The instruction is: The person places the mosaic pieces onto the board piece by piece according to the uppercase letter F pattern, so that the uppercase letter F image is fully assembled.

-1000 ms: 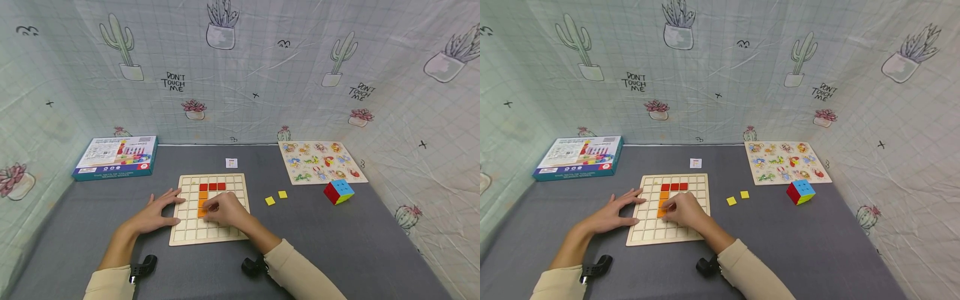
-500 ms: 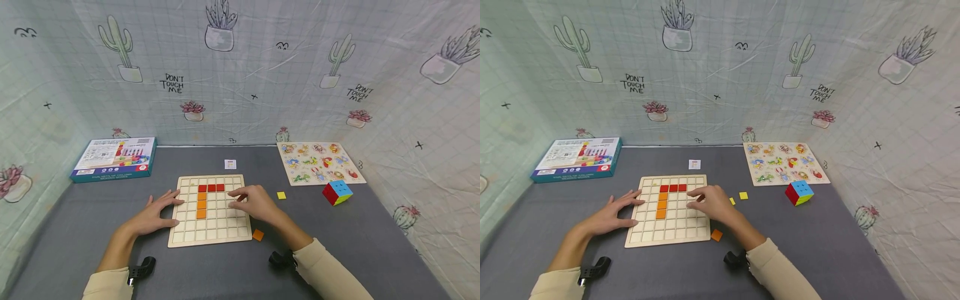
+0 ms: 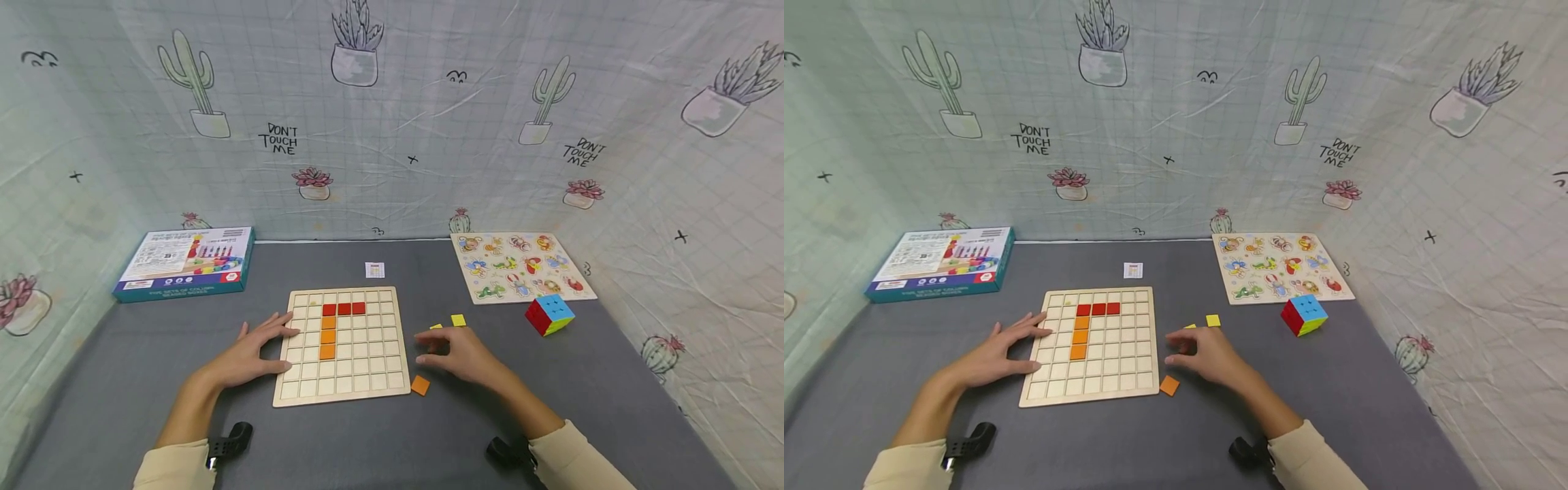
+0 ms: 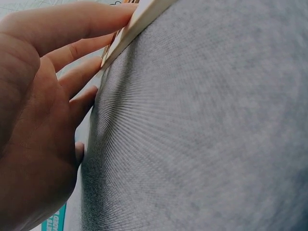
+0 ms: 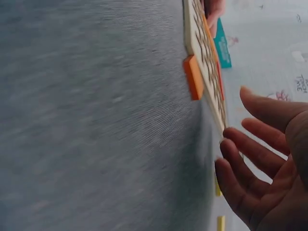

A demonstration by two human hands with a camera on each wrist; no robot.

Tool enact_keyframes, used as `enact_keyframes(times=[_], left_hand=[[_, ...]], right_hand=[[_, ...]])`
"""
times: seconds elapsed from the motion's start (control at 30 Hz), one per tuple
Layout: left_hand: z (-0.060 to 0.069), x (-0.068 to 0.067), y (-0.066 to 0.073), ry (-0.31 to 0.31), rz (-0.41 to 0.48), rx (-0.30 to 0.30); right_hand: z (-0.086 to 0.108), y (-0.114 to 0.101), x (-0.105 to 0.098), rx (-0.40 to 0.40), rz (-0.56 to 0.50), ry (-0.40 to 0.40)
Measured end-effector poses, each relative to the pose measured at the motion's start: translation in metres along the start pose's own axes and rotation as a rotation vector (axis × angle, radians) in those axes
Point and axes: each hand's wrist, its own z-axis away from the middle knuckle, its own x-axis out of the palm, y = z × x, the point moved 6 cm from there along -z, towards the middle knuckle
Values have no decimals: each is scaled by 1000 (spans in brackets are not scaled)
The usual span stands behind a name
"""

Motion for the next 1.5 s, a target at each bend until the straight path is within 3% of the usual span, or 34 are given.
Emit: enact_keyframes(times=[0.3, 0.93, 1.27, 1.5], left_hand=[[1, 0, -1, 6, 0, 2], [1, -1, 0, 4, -6, -3], [0, -1, 3, 5, -3, 5], [0, 0, 2, 2, -9, -3]], right_hand=[[18, 7, 13, -52, 10, -110], [22, 5, 25, -89, -33, -115], [21, 7, 18, -72, -91, 0], [16, 3, 10, -109, -133, 92]])
